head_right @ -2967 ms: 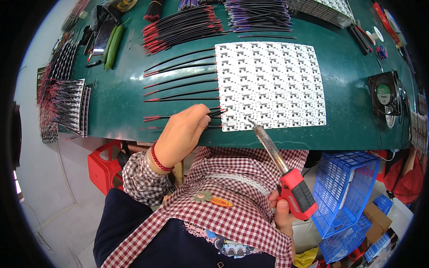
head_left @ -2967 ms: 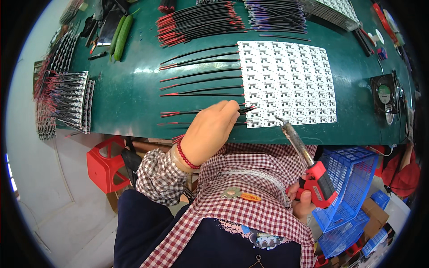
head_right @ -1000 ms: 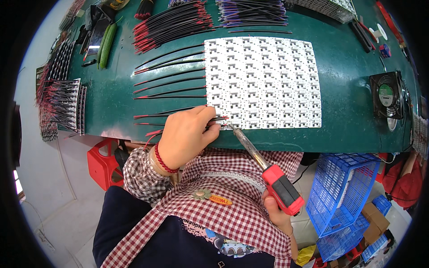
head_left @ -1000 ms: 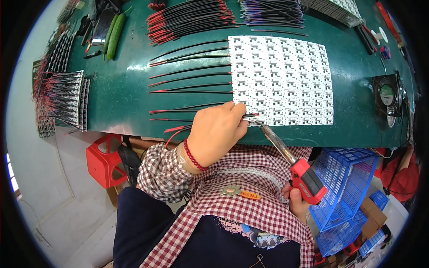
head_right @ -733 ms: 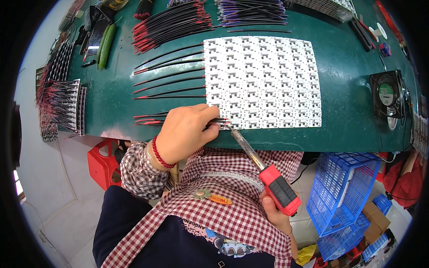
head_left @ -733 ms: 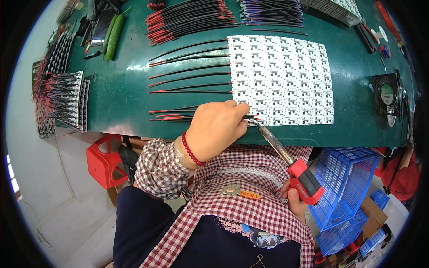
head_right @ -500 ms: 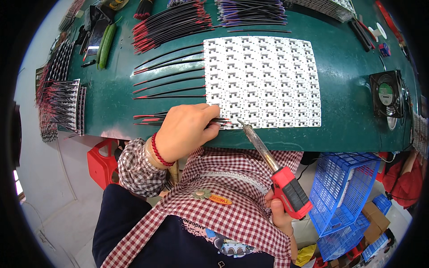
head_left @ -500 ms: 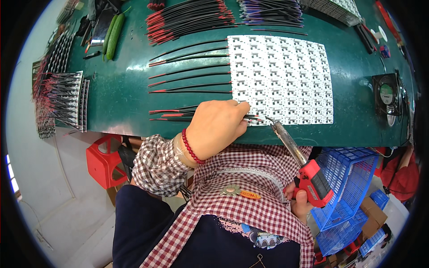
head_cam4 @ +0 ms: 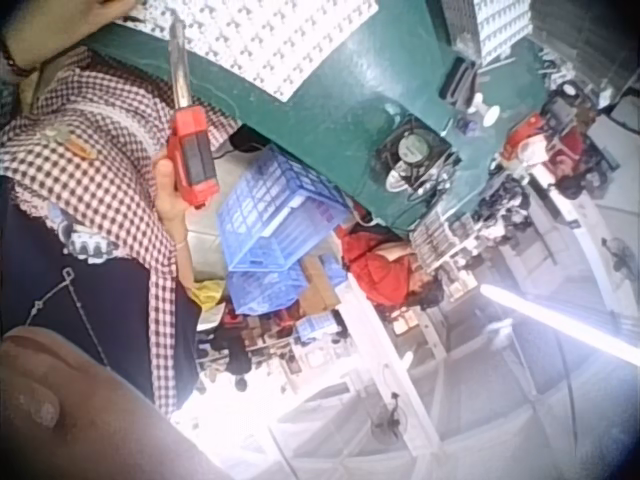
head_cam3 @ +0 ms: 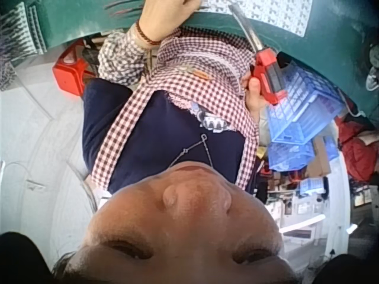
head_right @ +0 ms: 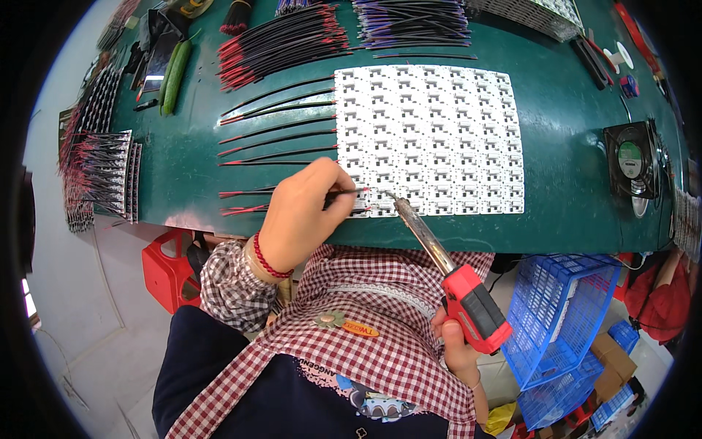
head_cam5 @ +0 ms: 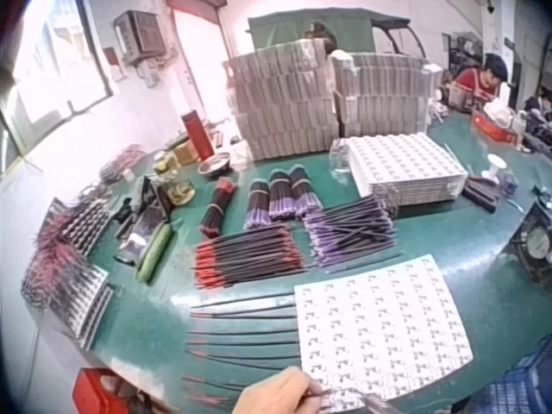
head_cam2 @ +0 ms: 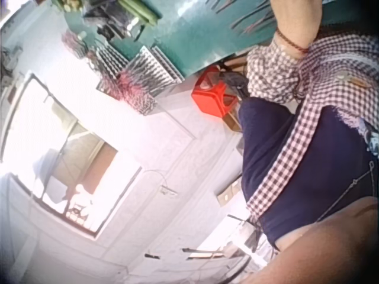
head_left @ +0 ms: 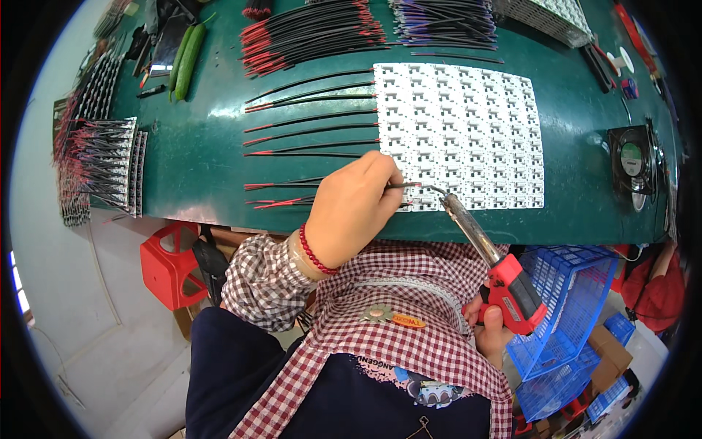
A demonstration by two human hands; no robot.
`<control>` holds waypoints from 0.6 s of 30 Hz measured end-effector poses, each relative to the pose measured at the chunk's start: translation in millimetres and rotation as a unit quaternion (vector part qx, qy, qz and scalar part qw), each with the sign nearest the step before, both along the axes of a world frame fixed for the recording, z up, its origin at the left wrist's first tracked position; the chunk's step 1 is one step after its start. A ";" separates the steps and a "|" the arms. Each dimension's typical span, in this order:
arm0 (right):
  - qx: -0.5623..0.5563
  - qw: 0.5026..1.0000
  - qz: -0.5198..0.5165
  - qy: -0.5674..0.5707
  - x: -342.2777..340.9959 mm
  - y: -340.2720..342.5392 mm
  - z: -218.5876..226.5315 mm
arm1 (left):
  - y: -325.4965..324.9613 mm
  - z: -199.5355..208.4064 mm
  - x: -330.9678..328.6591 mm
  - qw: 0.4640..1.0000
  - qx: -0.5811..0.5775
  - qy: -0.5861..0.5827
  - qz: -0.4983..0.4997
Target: The person finishes soldering wires to a board using a hot tool, sets the completed board aside, positions a bundle of wires onto a new board, and solders the wires to the board with the tool.
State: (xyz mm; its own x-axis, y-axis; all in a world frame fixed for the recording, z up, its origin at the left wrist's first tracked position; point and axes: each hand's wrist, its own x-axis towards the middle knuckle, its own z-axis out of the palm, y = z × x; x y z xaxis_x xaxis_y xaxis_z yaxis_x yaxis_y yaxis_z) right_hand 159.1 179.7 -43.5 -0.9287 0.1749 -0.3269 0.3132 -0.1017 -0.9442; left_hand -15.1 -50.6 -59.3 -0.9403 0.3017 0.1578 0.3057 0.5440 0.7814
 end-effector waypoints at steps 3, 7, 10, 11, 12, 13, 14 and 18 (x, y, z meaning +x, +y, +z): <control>0.015 1.000 0.013 0.002 1.0 -0.3 -8.0 | 2.0 -5.9 3.2 0.998 -0.058 -0.031 0.005; 0.020 1.000 0.018 0.005 0.3 -3.8 -14.2 | 1.9 -7.2 5.3 0.998 -0.054 -0.030 0.022; 0.020 0.999 0.022 0.010 -2.4 -4.7 -14.6 | 4.0 -11.2 5.5 0.999 -0.024 -0.030 0.032; 0.021 0.999 0.022 0.010 -3.4 -4.7 -14.3 | 4.7 -12.4 5.2 0.999 -0.032 -0.024 0.030; 0.029 0.999 0.026 0.008 -4.7 -5.0 -13.1 | 4.5 -11.9 5.3 0.999 -0.042 -0.018 0.030; 0.037 0.999 0.031 0.006 -6.0 -5.4 -11.7 | 4.3 -10.4 5.3 0.998 -0.042 -0.017 0.031; 0.036 0.999 0.032 0.006 -7.2 -6.6 -10.0 | 4.1 -8.1 5.4 0.998 -0.056 -0.025 0.031; 0.082 0.996 0.043 0.007 -9.6 -6.2 -11.0 | 5.4 -6.0 6.5 0.996 -0.075 -0.028 0.037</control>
State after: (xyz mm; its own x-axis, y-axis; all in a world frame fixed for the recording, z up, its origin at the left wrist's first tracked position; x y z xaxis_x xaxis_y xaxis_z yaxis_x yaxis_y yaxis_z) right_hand 149.5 173.4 -54.5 -0.9468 0.1445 -0.2874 0.3007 0.0799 -0.9504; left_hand -8.6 -45.2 -65.4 -0.9670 0.2471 0.0619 0.2177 0.6756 0.7044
